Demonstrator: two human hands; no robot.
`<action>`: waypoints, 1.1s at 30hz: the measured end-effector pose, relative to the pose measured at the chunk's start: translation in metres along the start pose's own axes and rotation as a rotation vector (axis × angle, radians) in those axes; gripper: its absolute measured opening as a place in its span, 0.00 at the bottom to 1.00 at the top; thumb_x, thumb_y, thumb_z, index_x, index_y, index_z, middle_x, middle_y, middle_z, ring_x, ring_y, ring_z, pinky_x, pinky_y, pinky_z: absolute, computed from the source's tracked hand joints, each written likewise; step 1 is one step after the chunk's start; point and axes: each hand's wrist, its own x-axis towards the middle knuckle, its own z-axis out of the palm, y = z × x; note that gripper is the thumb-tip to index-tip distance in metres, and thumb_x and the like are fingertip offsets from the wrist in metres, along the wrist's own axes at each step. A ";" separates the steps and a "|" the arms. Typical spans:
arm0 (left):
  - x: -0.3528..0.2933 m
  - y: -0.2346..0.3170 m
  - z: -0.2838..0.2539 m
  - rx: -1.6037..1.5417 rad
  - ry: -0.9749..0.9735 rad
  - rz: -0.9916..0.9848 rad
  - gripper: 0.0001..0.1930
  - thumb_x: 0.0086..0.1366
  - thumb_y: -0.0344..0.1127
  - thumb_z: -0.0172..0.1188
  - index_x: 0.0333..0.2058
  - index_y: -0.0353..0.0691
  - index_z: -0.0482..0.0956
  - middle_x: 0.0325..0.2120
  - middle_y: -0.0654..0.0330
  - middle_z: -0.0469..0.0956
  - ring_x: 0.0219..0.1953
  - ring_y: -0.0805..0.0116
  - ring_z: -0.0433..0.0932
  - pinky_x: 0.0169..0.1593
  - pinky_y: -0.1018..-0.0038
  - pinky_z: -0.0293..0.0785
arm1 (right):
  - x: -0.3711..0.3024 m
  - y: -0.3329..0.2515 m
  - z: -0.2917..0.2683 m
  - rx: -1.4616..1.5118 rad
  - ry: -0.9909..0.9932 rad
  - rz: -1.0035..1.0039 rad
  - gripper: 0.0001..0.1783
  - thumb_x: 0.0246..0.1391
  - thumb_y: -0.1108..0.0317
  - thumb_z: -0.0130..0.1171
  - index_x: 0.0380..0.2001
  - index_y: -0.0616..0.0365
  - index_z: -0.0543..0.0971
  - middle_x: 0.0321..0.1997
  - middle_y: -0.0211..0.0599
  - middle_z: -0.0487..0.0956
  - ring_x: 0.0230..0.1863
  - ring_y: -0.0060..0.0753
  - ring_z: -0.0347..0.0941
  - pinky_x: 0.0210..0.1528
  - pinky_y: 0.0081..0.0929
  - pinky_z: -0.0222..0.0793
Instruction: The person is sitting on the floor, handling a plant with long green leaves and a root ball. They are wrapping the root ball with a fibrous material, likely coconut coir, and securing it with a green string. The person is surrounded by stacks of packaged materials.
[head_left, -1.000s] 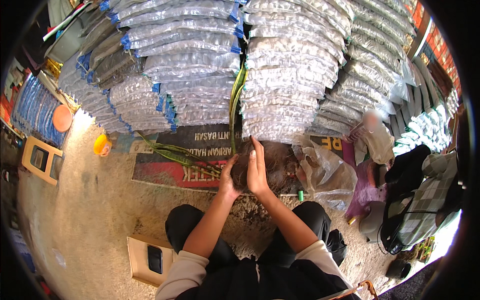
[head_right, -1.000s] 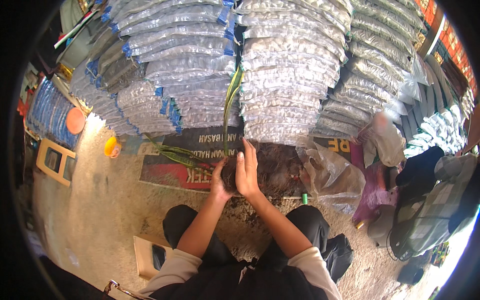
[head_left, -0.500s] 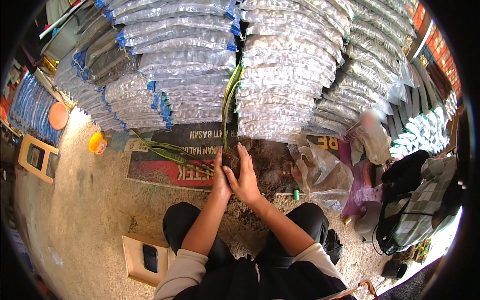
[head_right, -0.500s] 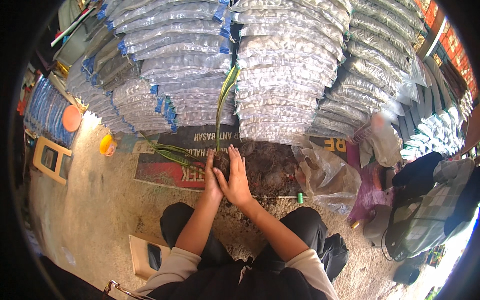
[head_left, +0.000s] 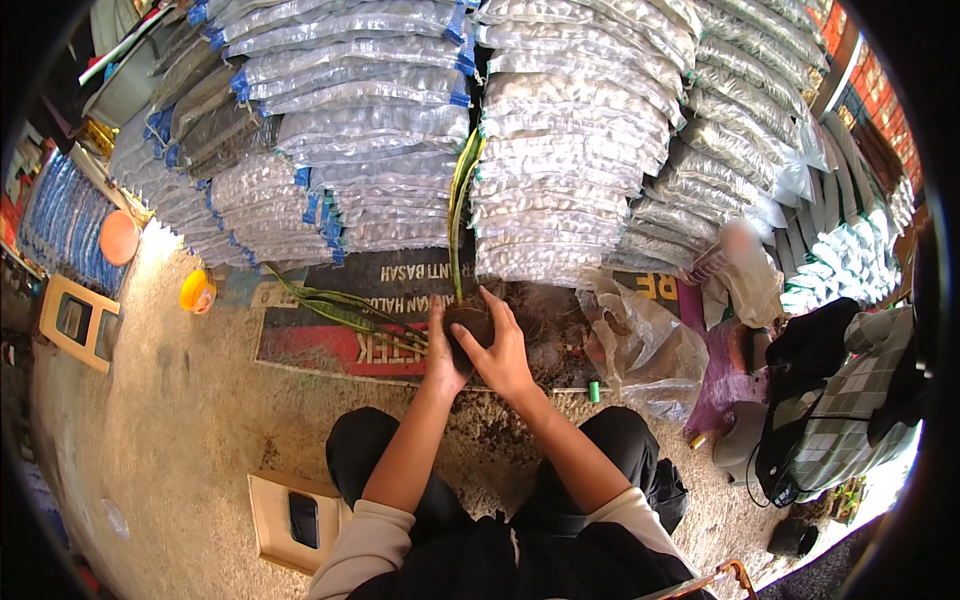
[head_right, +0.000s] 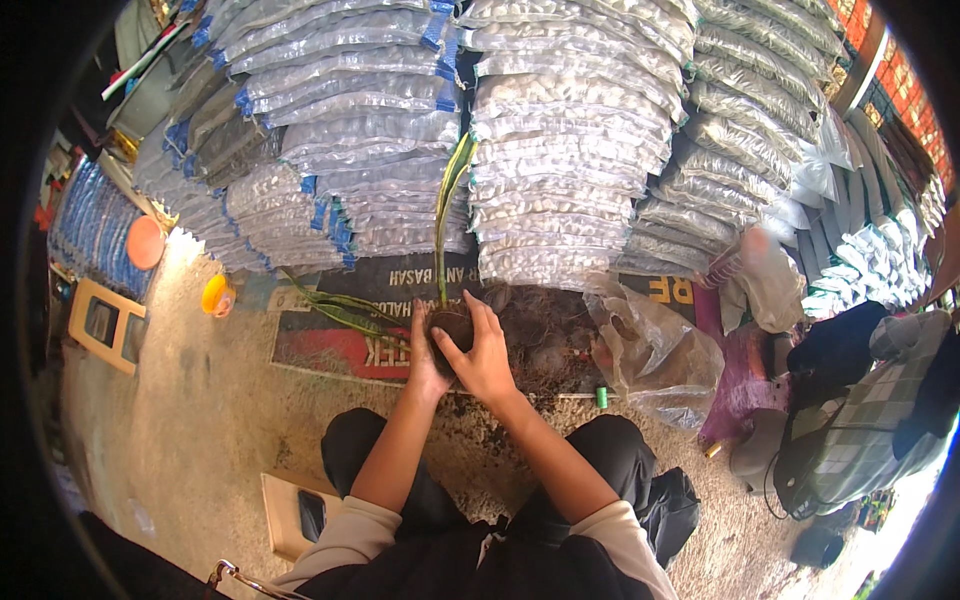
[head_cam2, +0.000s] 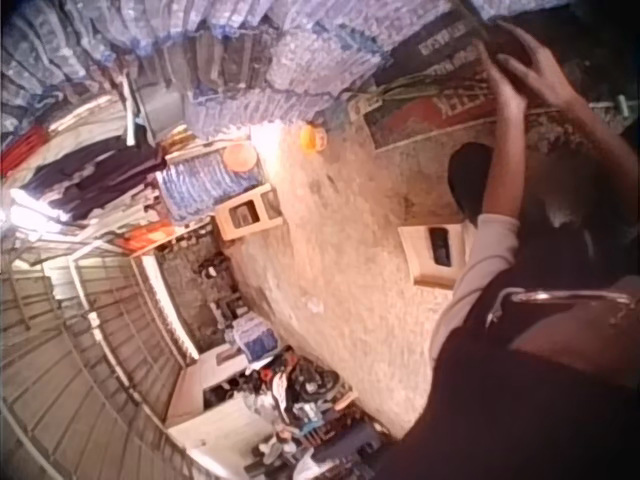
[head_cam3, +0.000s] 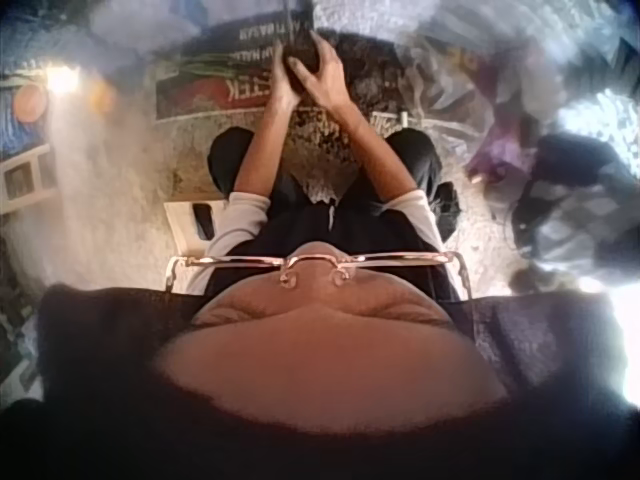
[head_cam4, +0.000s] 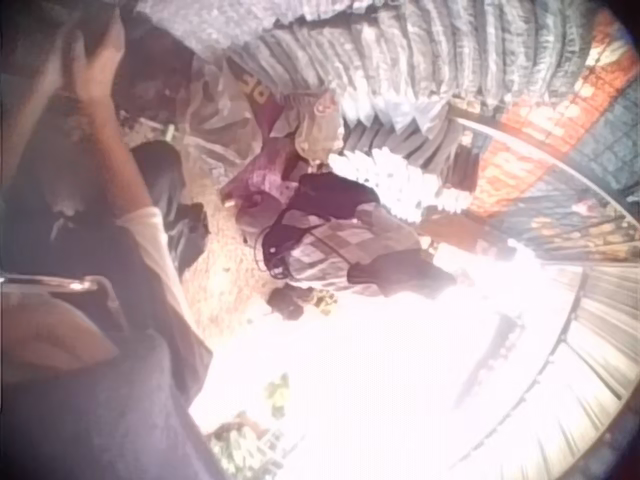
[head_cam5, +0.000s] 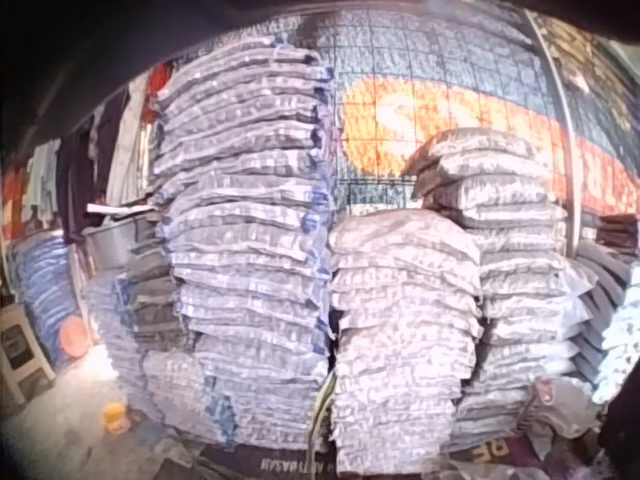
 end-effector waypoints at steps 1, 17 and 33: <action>-0.001 0.000 0.001 -0.014 0.001 0.004 0.26 0.63 0.59 0.40 0.43 0.43 0.70 0.37 0.60 0.74 0.40 0.65 0.74 0.44 0.67 0.72 | 0.000 0.002 0.002 -0.019 0.032 -0.048 0.29 0.48 0.64 0.59 0.51 0.68 0.64 0.45 0.52 0.68 0.43 0.48 0.71 0.42 0.34 0.68; 0.005 -0.012 -0.014 0.173 0.041 0.089 0.25 0.66 0.56 0.35 0.41 0.40 0.70 0.35 0.60 0.72 0.38 0.68 0.73 0.41 0.69 0.71 | -0.006 -0.002 0.011 -0.164 0.074 -0.178 0.16 0.52 0.69 0.52 0.42 0.66 0.67 0.39 0.50 0.69 0.42 0.50 0.65 0.44 0.38 0.63; 0.009 -0.015 -0.008 -0.115 -0.161 0.102 0.21 0.63 0.55 0.42 0.39 0.43 0.72 0.36 0.62 0.73 0.38 0.67 0.72 0.43 0.70 0.69 | -0.003 -0.010 0.004 -0.208 0.125 -0.301 0.19 0.55 0.70 0.44 0.51 0.60 0.64 0.48 0.45 0.66 0.52 0.45 0.59 0.57 0.45 0.44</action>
